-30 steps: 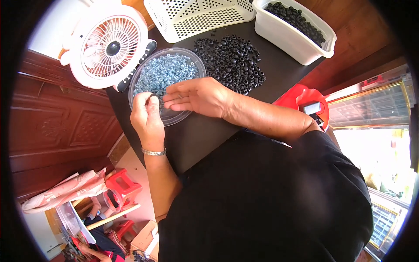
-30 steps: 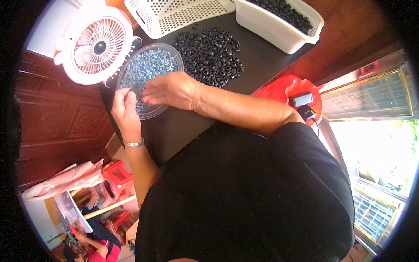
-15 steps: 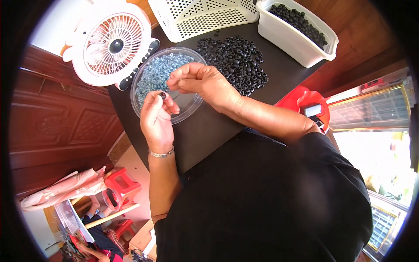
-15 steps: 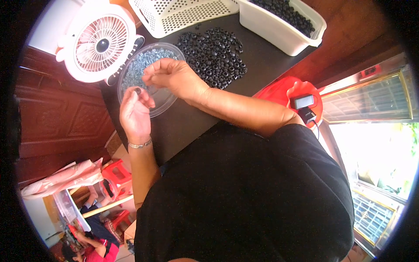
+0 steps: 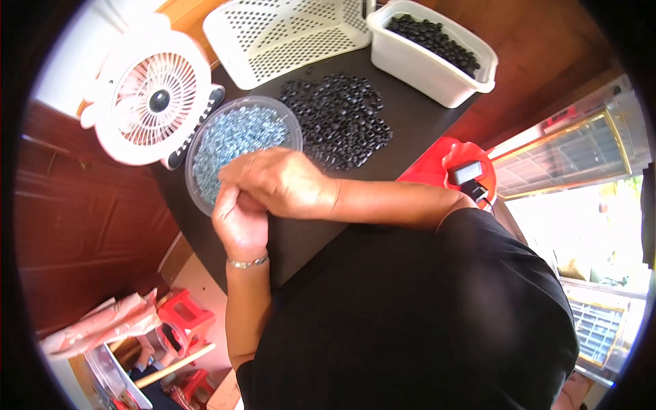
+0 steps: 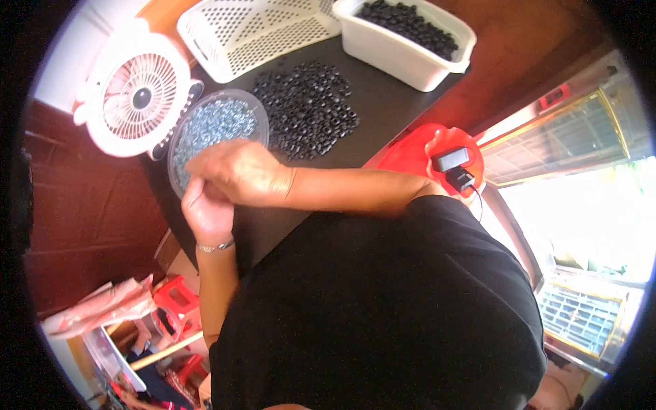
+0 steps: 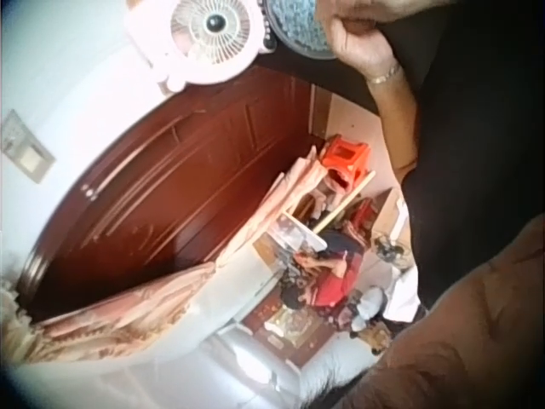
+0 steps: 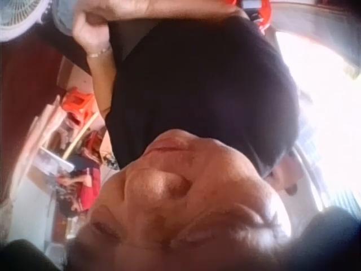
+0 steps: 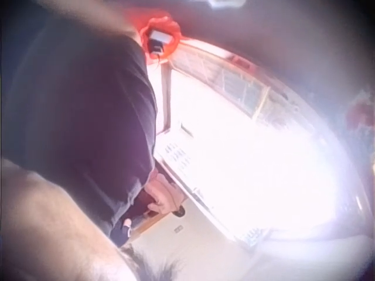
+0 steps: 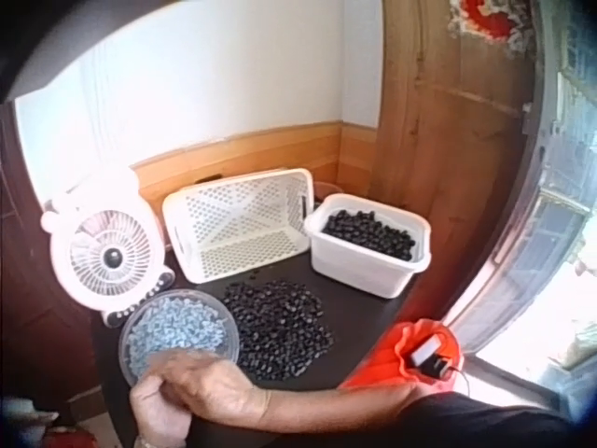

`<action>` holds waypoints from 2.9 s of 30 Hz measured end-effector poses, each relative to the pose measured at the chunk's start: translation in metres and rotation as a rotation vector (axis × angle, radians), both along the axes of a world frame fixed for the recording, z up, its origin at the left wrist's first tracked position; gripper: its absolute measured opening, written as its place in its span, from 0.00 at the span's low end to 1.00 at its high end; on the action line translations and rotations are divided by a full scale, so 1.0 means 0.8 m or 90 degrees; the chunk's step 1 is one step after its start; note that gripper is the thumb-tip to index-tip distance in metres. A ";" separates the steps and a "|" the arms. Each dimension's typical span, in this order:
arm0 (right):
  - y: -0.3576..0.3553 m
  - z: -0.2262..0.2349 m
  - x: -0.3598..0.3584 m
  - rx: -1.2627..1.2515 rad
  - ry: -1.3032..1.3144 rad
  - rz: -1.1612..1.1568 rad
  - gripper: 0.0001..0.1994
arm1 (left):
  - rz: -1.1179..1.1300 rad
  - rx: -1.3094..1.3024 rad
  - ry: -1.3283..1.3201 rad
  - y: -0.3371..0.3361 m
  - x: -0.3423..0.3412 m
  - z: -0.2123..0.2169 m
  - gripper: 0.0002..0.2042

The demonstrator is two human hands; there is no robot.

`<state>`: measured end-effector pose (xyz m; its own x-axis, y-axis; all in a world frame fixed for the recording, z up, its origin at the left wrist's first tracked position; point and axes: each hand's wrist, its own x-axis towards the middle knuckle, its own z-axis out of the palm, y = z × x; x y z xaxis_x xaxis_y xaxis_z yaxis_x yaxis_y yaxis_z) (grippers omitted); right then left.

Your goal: The person assembles small blue plastic inserts into black plastic ring components by hand at a workstation.

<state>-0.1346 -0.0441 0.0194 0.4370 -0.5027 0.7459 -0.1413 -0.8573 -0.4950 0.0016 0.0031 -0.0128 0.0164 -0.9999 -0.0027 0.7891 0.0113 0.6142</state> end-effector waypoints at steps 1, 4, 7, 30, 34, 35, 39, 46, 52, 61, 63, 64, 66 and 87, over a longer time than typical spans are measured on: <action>0.002 0.002 -0.002 -0.056 0.027 -0.011 0.17 | -0.023 -0.003 0.020 0.002 -0.001 0.008 0.17; 0.014 0.017 -0.010 -0.104 0.158 -0.064 0.21 | -0.047 -0.020 0.102 0.002 0.012 -0.012 0.17; 0.009 0.019 -0.015 -0.115 0.188 -0.081 0.20 | -0.042 -0.012 0.073 0.000 0.004 -0.007 0.16; -0.292 -0.007 -0.111 0.152 0.560 -0.221 0.13 | 0.054 -0.059 -0.184 0.003 -0.006 0.022 0.09; -0.292 -0.009 -0.109 0.110 0.595 -0.240 0.10 | 0.044 -0.061 -0.189 0.001 -0.005 0.022 0.08; -0.291 -0.008 -0.108 0.100 0.615 -0.258 0.09 | 0.046 -0.061 -0.189 0.002 -0.005 0.022 0.08; -0.281 -0.009 -0.113 0.071 0.614 -0.254 0.08 | 0.044 -0.063 -0.184 0.001 -0.006 0.023 0.08; -0.289 -0.011 -0.113 0.076 0.630 -0.232 0.09 | 0.049 -0.050 -0.184 0.003 -0.008 0.023 0.07; -0.292 -0.023 -0.136 0.215 0.456 -0.215 0.08 | 0.048 -0.059 -0.191 0.001 -0.003 0.019 0.07; -0.211 0.034 -0.115 0.504 0.091 0.085 0.07 | 0.047 -0.068 -0.189 0.006 -0.010 0.026 0.07; -0.177 0.050 -0.099 0.542 0.030 0.276 0.07 | 0.053 -0.072 -0.194 0.009 -0.013 0.029 0.07; -0.165 0.053 -0.092 0.558 0.030 0.310 0.07 | 0.052 -0.080 -0.198 0.009 -0.014 0.030 0.07; -0.147 0.054 -0.078 0.598 0.022 0.392 0.09 | 0.050 -0.083 -0.194 0.009 -0.015 0.031 0.07; -0.065 0.056 -0.033 0.568 0.079 0.341 0.08 | 0.050 -0.125 -0.164 0.009 -0.011 0.032 0.09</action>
<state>-0.1609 -0.0962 0.0645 0.8128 -0.5667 0.1350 0.0563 -0.1543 -0.9864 -0.0070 0.0107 0.0127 0.0690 -0.9764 0.2047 0.6006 0.2045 0.7729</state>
